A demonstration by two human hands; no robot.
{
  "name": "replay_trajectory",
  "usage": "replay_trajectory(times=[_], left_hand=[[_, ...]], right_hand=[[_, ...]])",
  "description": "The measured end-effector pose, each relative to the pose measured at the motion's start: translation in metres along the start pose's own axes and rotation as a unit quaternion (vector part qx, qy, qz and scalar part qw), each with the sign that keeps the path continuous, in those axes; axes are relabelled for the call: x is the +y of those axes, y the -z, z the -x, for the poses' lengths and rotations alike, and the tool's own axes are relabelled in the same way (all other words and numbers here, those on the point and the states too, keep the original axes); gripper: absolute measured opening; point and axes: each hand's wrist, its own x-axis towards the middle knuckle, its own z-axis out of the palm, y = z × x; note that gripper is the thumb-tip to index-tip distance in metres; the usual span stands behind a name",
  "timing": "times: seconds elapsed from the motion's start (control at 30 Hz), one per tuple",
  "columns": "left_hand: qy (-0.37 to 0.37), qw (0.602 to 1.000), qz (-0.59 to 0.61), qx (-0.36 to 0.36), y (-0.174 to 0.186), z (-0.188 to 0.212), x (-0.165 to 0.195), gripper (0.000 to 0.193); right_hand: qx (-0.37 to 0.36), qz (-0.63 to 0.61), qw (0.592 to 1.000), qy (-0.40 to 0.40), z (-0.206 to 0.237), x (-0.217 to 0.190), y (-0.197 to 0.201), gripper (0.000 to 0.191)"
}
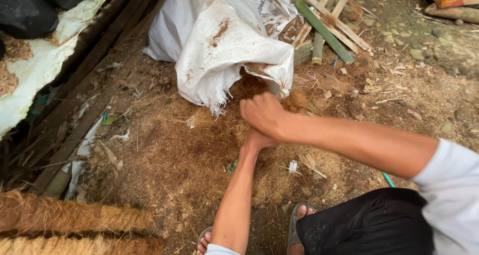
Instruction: The person sits on the ground and makes a coconut-fiber brush. They pull handfuls of coir fiber from a white sack, wrap the fiber around a bamboo stick, and tie it in place with string, rotating the stick to build up an even fiber layer along its length.
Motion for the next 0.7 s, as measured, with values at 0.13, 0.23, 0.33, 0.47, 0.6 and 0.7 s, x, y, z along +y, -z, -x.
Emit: replay_trajectory(times=[0.13,0.23,0.33,0.47,0.6,0.7], left_hand=[[0.053,0.989,0.134,0.042,0.010,-0.001,-0.001,0.031],[0.025,0.993,0.105,0.037,0.020,-0.001,-0.003,0.024],[-0.093,0.993,0.057,0.046,0.030,-0.002,-0.004,0.033],[-0.016,0.999,0.033,0.035,0.042,-0.001,-0.004,0.035],[-0.059,0.997,0.000,0.059,0.052,0.000,-0.004,0.049],[-0.139,0.986,-0.046,0.085,0.058,0.001,-0.003,0.065]], right_hand=[[0.135,-0.059,0.989,0.026,0.043,-0.010,-0.036,0.019],[0.303,-0.177,0.930,0.104,0.070,0.001,-0.064,0.019],[0.220,-0.366,0.899,0.093,0.071,0.015,-0.087,0.011],[0.172,-0.624,0.761,-0.044,0.062,0.017,-0.102,0.021],[0.037,-0.741,0.661,-0.113,0.047,0.022,-0.097,0.029],[0.028,-0.674,0.737,-0.043,0.031,0.033,-0.091,0.031]])
